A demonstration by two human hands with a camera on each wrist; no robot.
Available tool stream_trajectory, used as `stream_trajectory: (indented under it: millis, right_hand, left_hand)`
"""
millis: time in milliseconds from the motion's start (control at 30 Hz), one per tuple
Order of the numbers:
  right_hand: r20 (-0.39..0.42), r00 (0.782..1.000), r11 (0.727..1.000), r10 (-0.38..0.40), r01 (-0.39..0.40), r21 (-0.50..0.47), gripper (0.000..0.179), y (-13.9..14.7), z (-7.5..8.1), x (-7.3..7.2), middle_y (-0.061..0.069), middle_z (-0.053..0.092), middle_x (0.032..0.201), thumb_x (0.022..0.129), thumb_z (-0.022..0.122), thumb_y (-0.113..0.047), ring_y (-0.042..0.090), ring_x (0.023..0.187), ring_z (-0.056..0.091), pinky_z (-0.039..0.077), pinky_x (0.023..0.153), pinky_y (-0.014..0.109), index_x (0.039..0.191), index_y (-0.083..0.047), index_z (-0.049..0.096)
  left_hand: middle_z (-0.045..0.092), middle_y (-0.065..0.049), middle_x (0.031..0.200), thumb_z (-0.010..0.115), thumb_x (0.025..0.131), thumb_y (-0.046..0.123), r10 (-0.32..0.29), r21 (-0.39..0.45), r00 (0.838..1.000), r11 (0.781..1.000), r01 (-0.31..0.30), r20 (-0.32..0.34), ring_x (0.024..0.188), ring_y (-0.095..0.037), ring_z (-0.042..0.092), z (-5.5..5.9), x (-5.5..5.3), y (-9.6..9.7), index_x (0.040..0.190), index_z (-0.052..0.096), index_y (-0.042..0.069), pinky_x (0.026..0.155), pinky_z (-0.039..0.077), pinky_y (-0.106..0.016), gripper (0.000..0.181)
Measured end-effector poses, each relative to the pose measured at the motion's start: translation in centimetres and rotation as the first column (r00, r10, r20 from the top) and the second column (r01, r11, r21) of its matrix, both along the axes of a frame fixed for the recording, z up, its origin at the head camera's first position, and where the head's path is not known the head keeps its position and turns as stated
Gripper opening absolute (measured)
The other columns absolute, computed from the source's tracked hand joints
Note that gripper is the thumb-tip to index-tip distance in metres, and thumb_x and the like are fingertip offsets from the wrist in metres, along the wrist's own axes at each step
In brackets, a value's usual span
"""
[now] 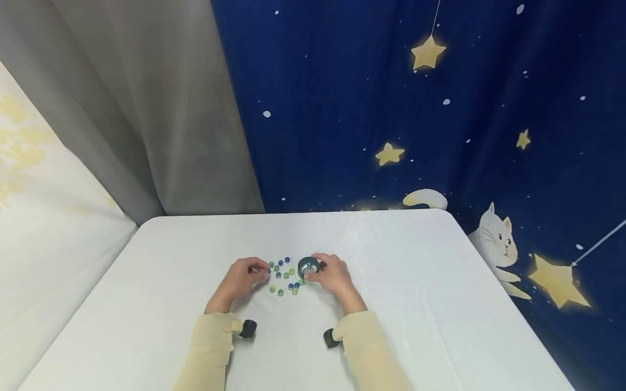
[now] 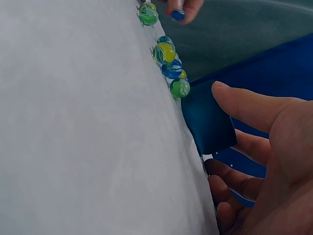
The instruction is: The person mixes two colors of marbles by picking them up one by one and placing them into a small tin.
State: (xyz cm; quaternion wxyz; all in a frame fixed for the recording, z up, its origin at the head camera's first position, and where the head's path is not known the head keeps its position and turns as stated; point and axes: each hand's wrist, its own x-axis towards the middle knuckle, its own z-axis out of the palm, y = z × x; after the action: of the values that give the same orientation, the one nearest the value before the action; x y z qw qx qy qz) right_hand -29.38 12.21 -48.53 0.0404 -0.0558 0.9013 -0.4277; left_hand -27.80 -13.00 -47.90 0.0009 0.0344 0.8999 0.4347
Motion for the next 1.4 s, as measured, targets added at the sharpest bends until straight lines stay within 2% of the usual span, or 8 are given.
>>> stream_trajectory:
  millis: [100,233,467,867,1000,1100,1233,1400]
  right_hand:
    - [-0.008,1.0,1.0,0.003,-0.003,-0.002,0.06,0.0,-0.1,0.1,0.01,0.062,0.11,0.075,0.083,-0.026,0.028,0.104,0.057,0.045,0.088,0.05,0.129,-0.014,0.062]
    - [-0.013,1.0,1.0,-0.004,0.004,-0.004,0.059,0.0,-0.1,0.2,0.009,0.062,0.109,0.075,0.083,-0.026,0.028,0.103,0.057,0.045,0.087,0.05,0.129,-0.014,0.062]
    - [-0.024,1.0,1.0,-0.003,0.003,0.005,0.06,0.1,-0.4,0.2,0.009,0.062,0.107,0.075,0.083,-0.026,0.028,0.101,0.057,0.046,0.086,0.048,0.129,-0.013,0.062]
    - [-0.025,1.0,1.0,-0.013,0.013,0.001,0.058,0.4,-0.4,0.3,0.009,0.062,0.109,0.076,0.083,-0.026,0.028,0.103,0.058,0.046,0.087,0.048,0.128,-0.013,0.063]
    - [-0.033,0.999,1.0,-0.006,0.006,0.005,0.058,0.3,-0.6,0.4,0.009,0.062,0.108,0.075,0.083,-0.025,0.027,0.102,0.058,0.047,0.086,0.047,0.128,-0.013,0.063]
    - [-0.042,0.999,1.0,0.004,-0.003,0.006,0.058,0.2,-0.6,0.3,0.008,0.062,0.107,0.075,0.083,-0.026,0.027,0.102,0.059,0.047,0.086,0.048,0.128,-0.013,0.063]
    - [-0.048,0.999,1.0,0.008,-0.007,0.019,0.058,0.0,-0.4,0.3,0.008,0.063,0.107,0.075,0.083,-0.027,0.028,0.102,0.059,0.047,0.087,0.049,0.128,-0.013,0.063]
    - [-0.043,0.999,0.999,0.006,-0.005,0.033,0.059,-0.1,-0.1,0.4,0.009,0.062,0.108,0.076,0.082,-0.027,0.028,0.102,0.059,0.047,0.087,0.05,0.129,-0.013,0.062]
  left_hand:
    - [0.064,0.005,0.085,0.073,0.083,0.011,0.009,0.032,0.999,0.999,-0.008,-0.038,0.077,-0.016,0.053,0.2,-0.2,0.3,0.097,0.073,0.014,0.072,0.042,-0.035,0.014]
    - [0.064,0.005,0.084,0.072,0.084,0.012,0.002,0.06,0.997,0.998,0.003,-0.075,0.076,-0.017,0.051,0.4,-0.4,0.9,0.097,0.074,0.013,0.07,0.04,-0.033,0.013]
    - [0.066,0.005,0.09,0.071,0.087,0.014,0.04,0.09,0.995,0.995,-0.031,-0.096,0.081,-0.017,0.051,0.8,-0.5,2.2,0.1,0.075,0.016,0.072,0.041,-0.034,0.014]
    - [0.069,0.007,0.089,0.072,0.088,0.016,0.04,0.123,0.989,0.992,-0.023,-0.142,0.08,-0.014,0.055,0.8,-0.5,4.6,0.098,0.075,0.017,0.075,0.044,-0.034,0.011]
    - [0.068,0.008,0.087,0.073,0.087,0.016,0.061,0.137,0.982,0.99,-0.036,-0.179,0.074,-0.015,0.052,0.8,-0.2,5.1,0.097,0.075,0.018,0.068,0.043,-0.031,0.01]
    - [0.065,0.008,0.084,0.075,0.085,0.015,0.091,0.151,0.971,0.987,-0.058,-0.222,0.071,-0.015,0.05,0.7,0.0,5.5,0.097,0.075,0.018,0.065,0.042,-0.029,0.012]
    - [0.061,0.007,0.082,0.077,0.084,0.016,0.116,0.172,0.956,0.983,-0.07,-0.27,0.072,-0.014,0.05,0.8,0.2,6.1,0.097,0.076,0.019,0.066,0.042,-0.028,0.013]
    - [0.058,0.006,0.08,0.078,0.083,0.016,0.124,0.21,0.948,0.976,-0.063,-0.292,0.072,-0.014,0.05,0.8,0.3,6.6,0.096,0.076,0.019,0.065,0.042,-0.027,0.013]
